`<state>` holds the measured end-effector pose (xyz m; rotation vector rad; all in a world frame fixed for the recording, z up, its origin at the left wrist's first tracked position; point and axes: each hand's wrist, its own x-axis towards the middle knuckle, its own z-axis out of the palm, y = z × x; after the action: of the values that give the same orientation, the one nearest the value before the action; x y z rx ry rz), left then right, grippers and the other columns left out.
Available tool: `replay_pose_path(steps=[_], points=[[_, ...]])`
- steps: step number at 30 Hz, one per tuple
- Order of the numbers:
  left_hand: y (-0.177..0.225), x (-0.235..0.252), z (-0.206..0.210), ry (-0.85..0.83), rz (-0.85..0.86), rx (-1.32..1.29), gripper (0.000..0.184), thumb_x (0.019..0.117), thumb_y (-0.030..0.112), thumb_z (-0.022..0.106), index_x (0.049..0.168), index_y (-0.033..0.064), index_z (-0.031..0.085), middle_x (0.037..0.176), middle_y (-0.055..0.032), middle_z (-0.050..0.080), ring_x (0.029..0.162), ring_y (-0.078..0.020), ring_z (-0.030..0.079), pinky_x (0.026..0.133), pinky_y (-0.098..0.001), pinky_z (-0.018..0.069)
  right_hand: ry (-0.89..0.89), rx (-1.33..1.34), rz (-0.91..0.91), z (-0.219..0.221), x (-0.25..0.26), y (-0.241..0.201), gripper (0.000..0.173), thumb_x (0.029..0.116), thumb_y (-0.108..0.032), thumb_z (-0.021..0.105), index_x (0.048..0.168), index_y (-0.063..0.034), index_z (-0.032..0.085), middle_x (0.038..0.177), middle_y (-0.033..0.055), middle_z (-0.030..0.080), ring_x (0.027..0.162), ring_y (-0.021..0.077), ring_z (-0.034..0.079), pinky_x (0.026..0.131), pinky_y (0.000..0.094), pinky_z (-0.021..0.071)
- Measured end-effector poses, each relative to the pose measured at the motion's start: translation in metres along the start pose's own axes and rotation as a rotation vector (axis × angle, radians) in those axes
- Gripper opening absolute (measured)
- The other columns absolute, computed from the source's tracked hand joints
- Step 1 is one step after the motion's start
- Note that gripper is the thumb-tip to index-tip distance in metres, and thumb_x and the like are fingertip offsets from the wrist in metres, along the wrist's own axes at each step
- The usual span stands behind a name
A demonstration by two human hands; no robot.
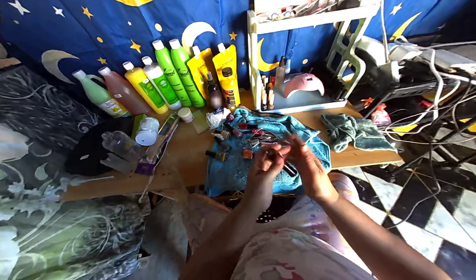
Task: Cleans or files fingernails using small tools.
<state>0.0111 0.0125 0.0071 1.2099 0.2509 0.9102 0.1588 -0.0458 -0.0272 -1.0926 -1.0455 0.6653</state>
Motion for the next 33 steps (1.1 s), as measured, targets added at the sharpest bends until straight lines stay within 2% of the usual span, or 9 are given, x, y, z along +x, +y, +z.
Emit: replay_pose_path(steps=[2, 8, 11, 16, 20, 26, 28, 30, 33], points=[[0.005, 0.006, -0.02, -0.098, 0.003, -0.058, 0.037, 0.1068, 0.015, 0.041, 0.142, 0.006, 0.049, 0.142, -0.0162, 0.059, 0.137, -0.0276, 0.052, 0.116, -0.0469, 0.0379, -0.133, 0.078, 0.186, -0.006, -0.015, -0.003, 0.046, 0.1109, -0.03, 0.032, 0.129, 0.0005, 0.062, 0.109, 0.0092, 0.072, 0.093, 0.0166, 0.07, 0.085, 0.0342, 0.0591], [0.002, -0.005, -0.033, -0.277, -0.083, 0.046, 0.053, 0.1039, 0.036, 0.056, 0.147, 0.0063, 0.05, 0.15, -0.0105, 0.053, 0.136, -0.0187, 0.051, 0.111, -0.0367, 0.0431, -0.481, 0.026, 0.33, 0.001, -0.036, -0.028, 0.031, 0.1091, -0.033, 0.047, 0.123, -0.0086, 0.06, 0.082, -0.0043, 0.057, 0.062, 0.0036, 0.05, 0.056, 0.0208, 0.0447], [-0.003, -0.011, -0.034, -0.27, -0.095, -0.014, 0.072, 0.1067, 0.054, 0.036, 0.161, 0.0069, 0.027, 0.165, -0.009, 0.033, 0.151, -0.0204, 0.033, 0.122, -0.0409, 0.0297, -0.44, -0.12, 0.268, 0.004, -0.037, -0.046, 0.03, 0.11, -0.035, 0.044, 0.112, -0.0105, 0.062, 0.074, -0.0075, 0.051, 0.058, 0.0011, 0.046, 0.055, 0.019, 0.0431], [-0.005, -0.004, -0.046, 0.155, -0.177, -0.38, 0.097, 0.0927, 0.082, 0.009, 0.164, 0.0171, 0.021, 0.168, -0.0045, 0.027, 0.156, -0.0232, 0.021, 0.125, -0.0514, 0.0186, -0.048, 0.053, -0.464, 0.011, -0.039, -0.064, 0.035, 0.11, -0.047, 0.037, 0.108, -0.0226, 0.063, 0.076, -0.0102, 0.059, 0.063, 0.0005, 0.056, 0.056, 0.019, 0.0486], [-0.004, -0.003, -0.033, 0.089, -0.213, -0.328, 0.092, 0.0933, 0.078, -0.001, 0.166, 0.0241, 0.011, 0.171, -0.0009, 0.018, 0.157, -0.0194, 0.017, 0.125, -0.0442, 0.0187, -0.368, -0.412, -0.202, 0.027, -0.063, -0.009, 0.039, 0.1095, -0.037, 0.042, 0.108, -0.0049, 0.064, 0.068, 0.0055, 0.061, 0.059, 0.0159, 0.062, 0.055, 0.0381, 0.0541], [-0.003, 0.006, -0.045, 0.12, -0.193, -0.316, 0.087, 0.0958, 0.072, -0.006, 0.165, 0.0243, 0.014, 0.17, -0.0014, 0.023, 0.156, -0.0225, 0.02, 0.124, -0.048, 0.0207, -0.216, -0.329, -0.403, 0.021, -0.045, -0.027, 0.042, 0.1112, -0.045, 0.034, 0.117, -0.0124, 0.059, 0.074, -0.0018, 0.058, 0.061, 0.0062, 0.058, 0.056, 0.0245, 0.0522], [0.002, 0.008, -0.039, 0.012, -0.135, -0.244, 0.079, 0.1027, 0.067, 0.01, 0.162, 0.0189, 0.031, 0.159, -0.0091, 0.045, 0.148, -0.0264, 0.04, 0.122, -0.0472, 0.0308, -0.529, -0.498, -0.042, 0.024, -0.039, -0.012, 0.042, 0.1108, -0.038, 0.039, 0.119, -0.0019, 0.061, 0.076, 0.0113, 0.064, 0.068, 0.0227, 0.066, 0.065, 0.0449, 0.0561], [-0.001, 0.005, -0.036, 0.061, -0.077, -0.196, 0.036, 0.104, 0.041, 0.049, 0.121, 0.0171, 0.07, 0.097, -0.0013, 0.074, 0.095, -0.0151, 0.07, 0.099, -0.0395, 0.0533, -0.674, -0.416, 0.157, 0.026, -0.029, -0.002, 0.044, 0.1113, -0.036, 0.038, 0.114, 0.0018, 0.06, 0.074, 0.011, 0.059, 0.064, 0.02, 0.06, 0.063, 0.0396, 0.053], [0.0, 0.005, -0.044, 0.042, 0.075, -0.163, 0.017, 0.1028, 0.022, 0.057, 0.11, 0.0185, 0.072, 0.06, 0.0084, 0.057, 0.057, -0.0048, 0.059, 0.073, -0.0292, 0.0579, -0.675, -0.138, 0.264, 0.019, -0.012, -0.006, 0.038, 0.112, -0.033, 0.04, 0.117, 0.0005, 0.057, 0.079, 0.0047, 0.06, 0.061, 0.0102, 0.06, 0.058, 0.0284, 0.0554]])
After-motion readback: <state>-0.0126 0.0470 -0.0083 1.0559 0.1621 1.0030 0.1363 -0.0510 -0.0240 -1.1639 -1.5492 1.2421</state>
